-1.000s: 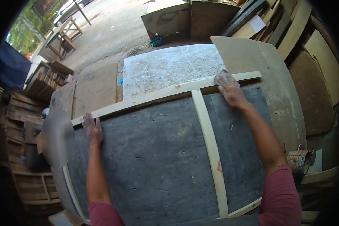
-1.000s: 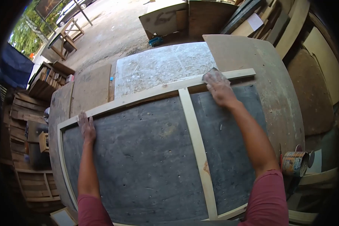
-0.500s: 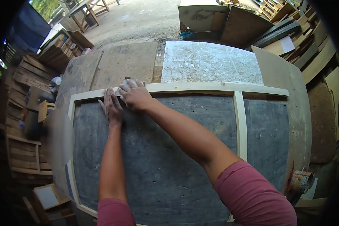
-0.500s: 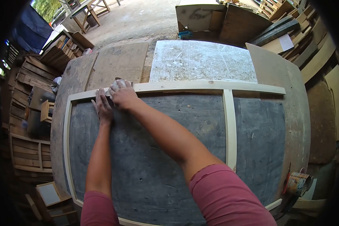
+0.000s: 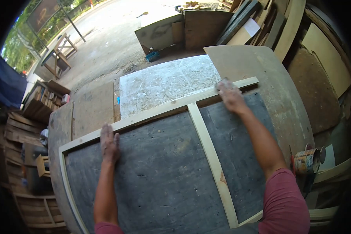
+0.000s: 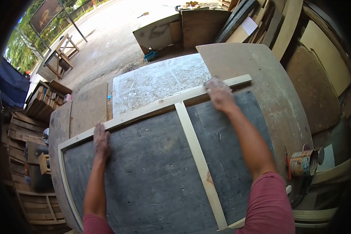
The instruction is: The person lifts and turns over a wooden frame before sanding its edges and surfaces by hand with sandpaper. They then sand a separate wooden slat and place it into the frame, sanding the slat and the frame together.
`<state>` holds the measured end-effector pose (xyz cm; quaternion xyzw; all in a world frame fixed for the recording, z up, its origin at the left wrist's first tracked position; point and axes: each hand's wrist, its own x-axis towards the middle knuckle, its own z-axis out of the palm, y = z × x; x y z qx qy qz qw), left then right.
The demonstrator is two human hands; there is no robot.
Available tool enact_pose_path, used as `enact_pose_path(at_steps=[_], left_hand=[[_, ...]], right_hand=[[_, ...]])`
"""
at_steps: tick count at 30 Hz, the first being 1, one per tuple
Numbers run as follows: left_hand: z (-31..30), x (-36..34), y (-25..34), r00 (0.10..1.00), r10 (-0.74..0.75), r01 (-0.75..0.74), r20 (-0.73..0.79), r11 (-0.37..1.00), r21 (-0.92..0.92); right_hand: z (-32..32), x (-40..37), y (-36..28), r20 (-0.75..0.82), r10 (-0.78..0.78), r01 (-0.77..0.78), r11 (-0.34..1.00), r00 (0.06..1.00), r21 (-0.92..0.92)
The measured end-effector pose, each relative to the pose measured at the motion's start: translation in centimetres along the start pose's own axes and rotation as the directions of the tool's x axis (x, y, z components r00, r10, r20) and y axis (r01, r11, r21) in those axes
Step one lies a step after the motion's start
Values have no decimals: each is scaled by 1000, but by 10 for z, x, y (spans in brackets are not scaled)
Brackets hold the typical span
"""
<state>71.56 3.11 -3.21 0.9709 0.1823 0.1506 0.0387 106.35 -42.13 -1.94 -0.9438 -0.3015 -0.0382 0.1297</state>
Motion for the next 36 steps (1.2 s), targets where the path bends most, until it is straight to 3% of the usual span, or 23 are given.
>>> enact_pose_path(at_steps=[2, 3, 5, 8, 10, 12, 14, 16, 18, 19, 21, 22, 24, 25, 27, 31, 36], left_hand=[[-3, 22, 65, 995, 64, -61, 70, 997, -53], [0, 32, 92, 991, 81, -74, 108, 995, -65], [8, 55, 140, 975, 133, -118, 176, 989, -93], [37, 80, 211, 944, 279, -254, 177, 956, -150], [51, 91, 265, 900, 376, -348, 221, 924, -156], [61, 97, 300, 889, 435, -392, 143, 884, -255], [59, 98, 290, 885, 433, -387, 169, 888, -250], [50, 97, 232, 902, 386, -349, 195, 916, -200], [29, 73, 142, 979, 169, -143, 116, 968, -205], [21, 58, 88, 991, 70, -57, 115, 992, -115], [-6, 19, -14, 986, -114, 119, 119, 992, -43], [-12, -4, -61, 969, -222, 221, 110, 975, 17], [-18, -48, -128, 935, -353, 353, -27, 928, 120], [-18, -63, -138, 908, -416, 420, -58, 902, 97], [-18, -64, -137, 892, -444, 452, -87, 885, 114], [-23, -64, -128, 881, -463, 471, -99, 880, 69], [-23, -66, -131, 881, -453, 462, -137, 886, 37]], right_hand=[[2, 3, 90, -8, 117, -117, 991, 993, -61], [5, 4, 123, -39, 265, -266, 963, 964, -32], [-21, 9, 161, 78, 396, -388, 916, 915, -98], [3, 28, 148, -3, 527, -524, 845, 850, -105], [12, 23, 82, 14, 246, -245, 967, 969, -74], [25, 4, 1, -70, -120, 121, 993, 990, 11], [17, 3, 11, -73, -123, 125, 992, 990, 27], [7, 2, 45, -64, -96, 99, 994, 993, 47], [12, 9, 144, -24, 48, -49, 998, 999, -32], [9, 7, 175, -77, 211, -215, 975, 975, -52], [-31, -1, 147, 49, 336, -328, 936, 941, -127], [-26, 3, 137, 69, 304, -294, 947, 950, -128], [-10, 8, 111, 115, 26, -12, 993, 993, -119], [-3, 9, 82, 137, -7, 23, 993, 990, -115], [5, 3, -13, 152, -295, 302, 953, 943, -28], [31, 9, -206, 182, -514, 518, 855, 838, 27], [117, 32, -433, -56, -771, 754, 601, 634, 264]])
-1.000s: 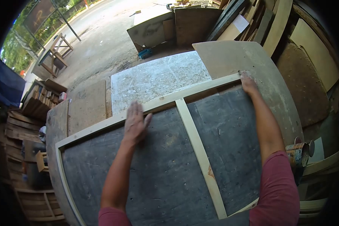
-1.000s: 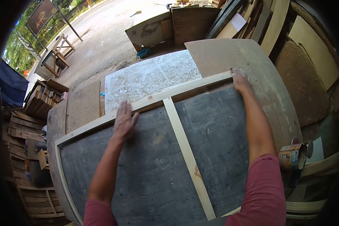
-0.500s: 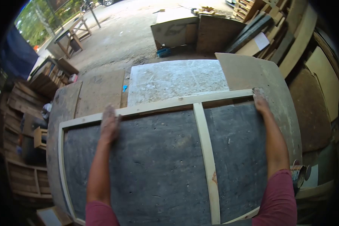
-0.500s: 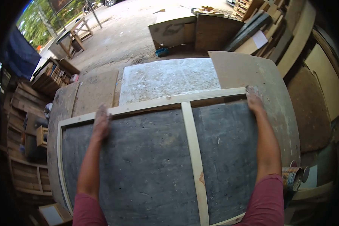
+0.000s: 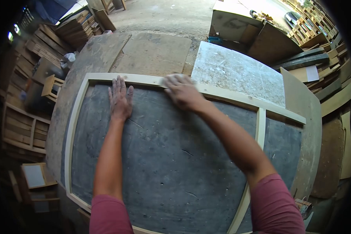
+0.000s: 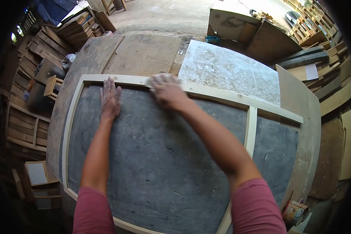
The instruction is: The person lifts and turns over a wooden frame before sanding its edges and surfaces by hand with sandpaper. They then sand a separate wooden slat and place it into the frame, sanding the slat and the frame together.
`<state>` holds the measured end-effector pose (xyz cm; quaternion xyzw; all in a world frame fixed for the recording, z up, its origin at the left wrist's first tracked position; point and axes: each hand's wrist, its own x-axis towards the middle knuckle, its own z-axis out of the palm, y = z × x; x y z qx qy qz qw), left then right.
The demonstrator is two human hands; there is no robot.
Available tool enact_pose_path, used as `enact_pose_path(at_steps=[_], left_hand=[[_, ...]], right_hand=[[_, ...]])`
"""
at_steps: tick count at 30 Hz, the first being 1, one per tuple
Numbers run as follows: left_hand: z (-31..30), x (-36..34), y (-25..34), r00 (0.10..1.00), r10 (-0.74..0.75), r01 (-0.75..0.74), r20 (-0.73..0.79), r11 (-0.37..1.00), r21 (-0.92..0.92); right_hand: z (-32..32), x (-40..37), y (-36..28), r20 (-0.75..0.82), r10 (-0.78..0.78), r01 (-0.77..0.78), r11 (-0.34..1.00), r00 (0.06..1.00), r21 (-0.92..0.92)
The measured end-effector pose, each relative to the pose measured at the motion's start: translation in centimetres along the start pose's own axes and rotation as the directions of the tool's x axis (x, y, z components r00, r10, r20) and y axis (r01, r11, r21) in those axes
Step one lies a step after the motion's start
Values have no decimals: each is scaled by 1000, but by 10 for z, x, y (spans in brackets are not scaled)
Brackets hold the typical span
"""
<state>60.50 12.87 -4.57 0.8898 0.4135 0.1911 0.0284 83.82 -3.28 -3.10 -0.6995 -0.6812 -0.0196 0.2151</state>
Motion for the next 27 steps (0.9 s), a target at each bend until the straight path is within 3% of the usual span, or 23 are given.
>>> enact_pose_path(at_steps=[2, 4, 6, 8, 11, 14, 17, 19, 20, 22, 23, 24, 25, 26, 27], left_hand=[[1, 2, -2, 1000, 3, -3, -15, 998, -58], [-1, 4, -7, 1000, 3, -3, 2, 999, -47], [-1, 2, -7, 1000, 26, -26, -4, 996, -90], [0, 2, -6, 1000, 24, -24, -3, 996, -91], [1, 2, -8, 1000, 10, -10, -7, 994, -109], [0, 4, -10, 1000, 11, -9, 19, 992, -125], [3, 5, 1, 998, -47, 49, 41, 997, -55], [1, 16, 34, 983, -126, 111, 132, 987, 119], [0, 18, 60, 968, -154, 102, 198, 963, 248], [-9, 12, 129, 930, -27, -27, 368, 990, 140], [-7, 6, 159, 921, 91, -134, 378, 987, 89], [5, 1, 187, 906, 196, -229, 376, 973, 44], [3, -7, 228, 880, 283, -286, 382, 957, -49], [9, -16, 266, 863, 327, -343, 385, 939, -29], [19, -21, 303, 829, 399, -401, 392, 912, -81]], right_hand=[[10, 63, -52, 153, 73, -79, 996, 986, 35], [18, 100, -71, 202, 68, -73, 997, 977, 17], [21, 95, -72, 266, 75, -79, 997, 961, 3], [8, 60, -49, 96, 36, -32, 999, 995, -43], [-24, -22, -2, -47, 82, -87, 989, 996, -121], [-76, -120, 50, -40, 317, -319, 928, 948, -193], [-142, -218, 115, -55, 563, -557, 793, 825, -247], [-179, -292, 173, -91, 628, -624, 724, 773, -294], [-191, -330, 205, -195, 656, -682, 671, 729, -291], [-217, -407, 271, -282, 804, -848, 464, 524, -255], [-216, -446, 303, -387, 791, -879, 402, 475, -257], [-215, -443, 306, -404, 787, -884, 394, 466, -253], [-209, -432, 301, -451, 806, -922, 305, 383, -238], [-201, -416, 289, -491, 819, -953, 213, 295, -218], [-198, -382, 258, -397, 833, -922, 358, 386, -145]])
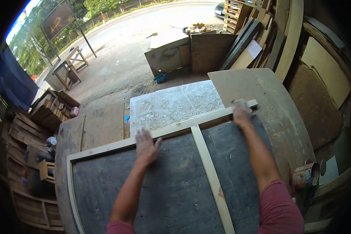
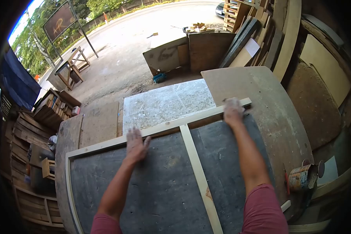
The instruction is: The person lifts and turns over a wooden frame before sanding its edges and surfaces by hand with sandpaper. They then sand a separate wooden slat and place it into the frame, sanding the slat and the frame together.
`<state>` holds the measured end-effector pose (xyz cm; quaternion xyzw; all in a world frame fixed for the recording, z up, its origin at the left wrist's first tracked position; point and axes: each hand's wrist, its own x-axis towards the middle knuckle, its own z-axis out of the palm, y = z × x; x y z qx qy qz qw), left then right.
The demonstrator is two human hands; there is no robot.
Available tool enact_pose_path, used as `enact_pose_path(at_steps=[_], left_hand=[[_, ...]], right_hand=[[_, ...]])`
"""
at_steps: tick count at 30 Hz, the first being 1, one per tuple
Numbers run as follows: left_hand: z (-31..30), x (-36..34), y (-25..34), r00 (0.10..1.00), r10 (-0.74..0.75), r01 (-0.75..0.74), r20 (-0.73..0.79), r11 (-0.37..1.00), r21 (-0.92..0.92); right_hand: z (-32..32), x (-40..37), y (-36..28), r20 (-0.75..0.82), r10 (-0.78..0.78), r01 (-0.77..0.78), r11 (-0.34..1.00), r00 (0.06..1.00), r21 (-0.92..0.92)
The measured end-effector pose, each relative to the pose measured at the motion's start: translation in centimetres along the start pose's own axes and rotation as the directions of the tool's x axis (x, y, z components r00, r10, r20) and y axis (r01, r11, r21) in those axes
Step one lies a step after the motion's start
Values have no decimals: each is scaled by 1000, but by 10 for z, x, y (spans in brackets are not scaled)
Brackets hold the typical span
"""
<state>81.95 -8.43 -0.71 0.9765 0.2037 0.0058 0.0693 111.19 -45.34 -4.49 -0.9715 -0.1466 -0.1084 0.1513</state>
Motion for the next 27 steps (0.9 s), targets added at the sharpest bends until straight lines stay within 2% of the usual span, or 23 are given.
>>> enact_pose_path(at_steps=[1, 2, 3, 4, 5, 6, 7, 8, 9, 10, 11, 12, 13, 14, 15, 17, 18, 19, 21, 22, 23, 27], left_hand=[[4, 12, 38, 995, 97, -95, 39, 994, -44], [13, 20, 73, 978, 207, -206, 15, 976, -75], [22, 28, 104, 948, 318, -317, -5, 946, -60], [25, 35, 127, 933, 361, -361, -10, 931, -48], [27, 40, 140, 914, 405, -405, -12, 914, -32], [25, 45, 140, 909, 417, -417, -18, 908, -29], [18, 45, 133, 912, 409, -403, 32, 908, -110], [12, 46, 122, 913, 400, -380, 81, 906, -187], [9, 45, 107, 915, 397, -379, 73, 907, -181], [12, 39, 86, 937, 348, -341, 32, 931, -134], [14, 36, 72, 955, 298, -298, -14, 951, -89], [15, 36, 65, 964, 265, -262, 3, 956, -131], [10, 38, 69, 966, 260, -259, -4, 958, -124], [6, 40, 82, 982, 178, -169, 57, 976, -138], [4, 38, 98, 988, 96, -78, 120, 985, -151], [5, 26, 130, 966, 238, -225, 102, 967, -122], [15, 16, 147, 954, 294, -288, 63, 953, -90], [28, 5, 160, 936, 350, -348, 28, 936, -51], [41, -17, 168, 917, 396, -399, -51, 911, -108], [40, -34, 169, 906, 417, -420, -78, 907, -28], [43, -51, 170, 904, 423, -426, -69, 904, -39], [43, -144, 175, 847, 531, -530, -14, 844, -84]], right_hand=[[-6, -20, -42, 50, -149, 145, 987, 988, 71], [18, -36, -70, -24, -284, 284, 946, 959, 158], [25, -52, -90, 80, -362, 341, 920, 929, 194], [11, -56, -97, 191, -347, 314, 931, 918, 184], [5, -55, -89, 185, -330, 299, 937, 925, 180], [-2, -47, -78, 166, -204, 181, 973, 965, 146], [-7, -40, -65, 150, -83, 66, 991, 985, 116], [-1, -24, -31, 131, -36, 34, 999, 991, 22], [4, -4, 9, 103, 6, 1, 998, 995, -69], [-5, 12, 37, 124, 136, -126, 988, 983, -84], [-14, 25, 50, 142, 262, -249, 963, 955, -102], [-11, 32, 49, 138, 254, -243, 966, 957, -93], [-4, 39, 46, 115, 308, -294, 948, 944, -124], [-5, 42, 39, 92, 364, -348, 925, 927, -154], [2, 37, 26, 112, 290, -277, 954, 950, -117], [4, 17, -27, 161, 88, -76, 994, 983, -81], [21, 7, -46, 132, -71, 69, 997, 989, 19], [35, -6, -67, 93, -163, 158, 986, 982, 61], [14, -28, -109, 191, -367, 342, 927, 910, 153], [10, -35, -125, 241, -443, 409, 894, 863, 181], [7, -41, -137, 287, -519, 475, 854, 805, 211], [3, -87, -154, 222, -578, 527, 812, 785, 250]])
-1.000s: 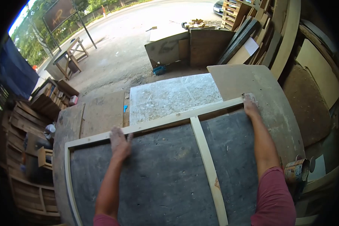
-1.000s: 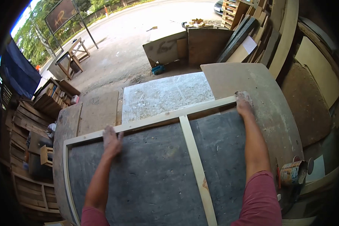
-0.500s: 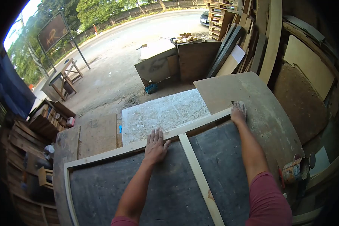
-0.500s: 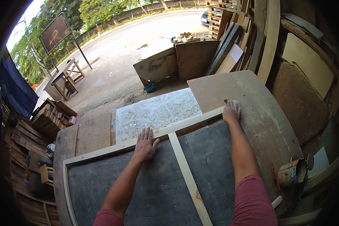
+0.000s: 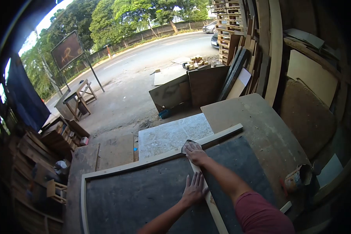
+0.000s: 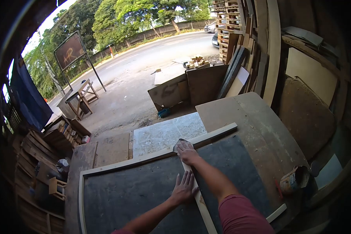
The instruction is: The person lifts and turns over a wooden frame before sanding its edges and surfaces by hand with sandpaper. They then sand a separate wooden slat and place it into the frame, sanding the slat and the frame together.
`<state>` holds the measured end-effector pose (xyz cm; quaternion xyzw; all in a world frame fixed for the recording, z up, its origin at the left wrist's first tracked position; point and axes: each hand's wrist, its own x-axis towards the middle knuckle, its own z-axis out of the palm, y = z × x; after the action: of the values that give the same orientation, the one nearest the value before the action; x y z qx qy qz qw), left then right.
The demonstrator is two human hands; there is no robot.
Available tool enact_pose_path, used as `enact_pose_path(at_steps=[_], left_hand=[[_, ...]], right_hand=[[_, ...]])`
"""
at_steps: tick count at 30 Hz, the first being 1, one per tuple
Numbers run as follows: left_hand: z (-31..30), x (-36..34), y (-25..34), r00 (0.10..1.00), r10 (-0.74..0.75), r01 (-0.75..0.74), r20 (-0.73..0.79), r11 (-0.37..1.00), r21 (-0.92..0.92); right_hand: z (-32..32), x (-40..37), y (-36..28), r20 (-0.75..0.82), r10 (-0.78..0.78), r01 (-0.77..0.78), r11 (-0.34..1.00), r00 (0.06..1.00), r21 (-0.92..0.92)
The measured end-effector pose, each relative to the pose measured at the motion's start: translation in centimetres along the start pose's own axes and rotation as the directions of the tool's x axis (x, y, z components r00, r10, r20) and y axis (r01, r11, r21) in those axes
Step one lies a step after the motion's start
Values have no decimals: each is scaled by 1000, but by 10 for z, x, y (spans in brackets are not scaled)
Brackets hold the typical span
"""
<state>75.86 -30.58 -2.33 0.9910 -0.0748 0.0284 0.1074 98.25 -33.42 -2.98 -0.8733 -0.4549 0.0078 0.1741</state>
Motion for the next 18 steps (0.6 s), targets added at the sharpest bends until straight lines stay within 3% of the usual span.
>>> enact_pose_path(at_steps=[5, 13, 15, 16, 18], left_hand=[[10, -90, 68, 996, 80, -80, 25, 997, -1], [7, -189, 158, 973, 109, -126, 202, 989, 72], [1, -205, 181, 955, 87, -94, 285, 996, 11], [-4, -221, 201, 960, 106, -95, 259, 994, -54], [5, -236, 217, 964, 129, -116, 235, 991, -68]], right_hand=[[-9, -92, -33, 23, -136, 137, 989, 990, -62], [-9, -257, -82, 55, -162, 166, 984, 985, -64], [-29, -277, -86, 38, -171, 173, 982, 985, -80], [-16, -317, -101, 42, -172, 173, 985, 984, -24], [-13, -348, -108, 49, -191, 194, 978, 980, -81]])
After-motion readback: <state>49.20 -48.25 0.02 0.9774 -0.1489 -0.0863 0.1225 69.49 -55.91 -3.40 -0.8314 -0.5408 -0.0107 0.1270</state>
